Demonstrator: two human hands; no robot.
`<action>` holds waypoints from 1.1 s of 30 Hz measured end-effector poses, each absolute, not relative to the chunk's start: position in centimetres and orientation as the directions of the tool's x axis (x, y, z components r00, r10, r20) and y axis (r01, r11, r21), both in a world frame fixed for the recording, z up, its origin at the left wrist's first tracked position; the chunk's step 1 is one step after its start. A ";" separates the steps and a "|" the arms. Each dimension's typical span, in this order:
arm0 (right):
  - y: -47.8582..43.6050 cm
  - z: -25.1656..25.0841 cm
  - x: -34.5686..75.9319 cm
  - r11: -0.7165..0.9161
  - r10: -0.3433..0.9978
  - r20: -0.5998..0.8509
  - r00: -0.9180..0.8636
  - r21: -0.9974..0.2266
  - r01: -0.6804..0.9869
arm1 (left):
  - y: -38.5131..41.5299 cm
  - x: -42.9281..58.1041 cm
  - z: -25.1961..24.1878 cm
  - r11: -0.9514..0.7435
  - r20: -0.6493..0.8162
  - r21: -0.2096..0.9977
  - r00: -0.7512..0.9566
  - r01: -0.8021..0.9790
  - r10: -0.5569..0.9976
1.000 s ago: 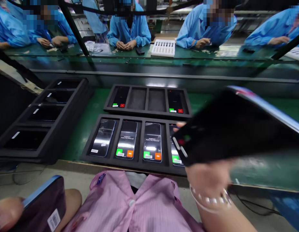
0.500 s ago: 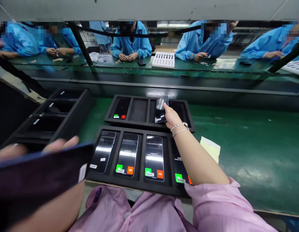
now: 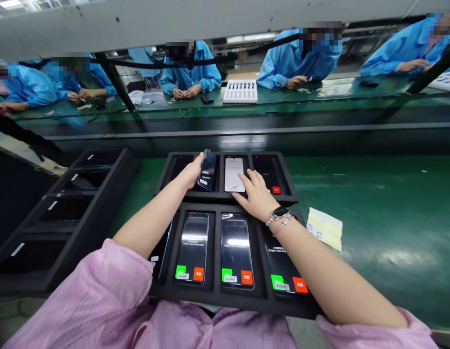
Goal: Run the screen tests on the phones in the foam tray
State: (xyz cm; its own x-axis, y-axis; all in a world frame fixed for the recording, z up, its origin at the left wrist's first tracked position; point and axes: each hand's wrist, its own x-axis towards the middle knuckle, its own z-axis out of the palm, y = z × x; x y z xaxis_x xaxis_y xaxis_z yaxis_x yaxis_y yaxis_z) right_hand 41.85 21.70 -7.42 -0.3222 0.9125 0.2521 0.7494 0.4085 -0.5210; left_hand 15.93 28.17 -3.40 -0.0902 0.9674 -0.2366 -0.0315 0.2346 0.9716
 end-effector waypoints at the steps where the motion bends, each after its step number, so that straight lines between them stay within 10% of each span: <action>1: 21.3 -7.8 42.1 0.428 0.904 0.246 -0.351 -0.485 0.763 | 27.7 15.8 -3.5 0.211 -0.209 0.977 -0.067 0.033 0.976; 7: 21.2 -9.3 42.4 0.520 0.853 0.252 -0.457 -0.343 0.782 | 20.9 12.7 -3.9 -0.097 0.109 0.888 0.000 0.449 0.994; 13: 21.4 -9.7 42.1 0.564 0.822 0.280 -0.495 -0.286 0.775 | 17.9 11.6 -7.1 -0.367 0.331 0.343 0.254 0.865 0.909; 28: 17.9 -8.3 48.9 0.266 0.926 0.334 -0.179 -0.238 0.934 | 17.9 12.3 -5.8 -0.304 0.163 0.221 0.272 0.927 0.948; 33: 18.4 -9.8 49.0 0.222 0.950 0.267 -0.162 -0.216 0.951 | 16.7 9.2 -3.6 -0.032 0.147 0.227 -0.002 0.973 0.989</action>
State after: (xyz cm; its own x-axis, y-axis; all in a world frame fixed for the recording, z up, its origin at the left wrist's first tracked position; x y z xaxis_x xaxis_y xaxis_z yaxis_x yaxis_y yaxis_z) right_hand 49.00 18.44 -9.83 -0.1615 0.9501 0.2668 0.9507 0.2223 -0.2163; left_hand 9.24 16.68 -3.57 -0.0016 0.9892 0.1467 0.9734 -0.0320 0.2268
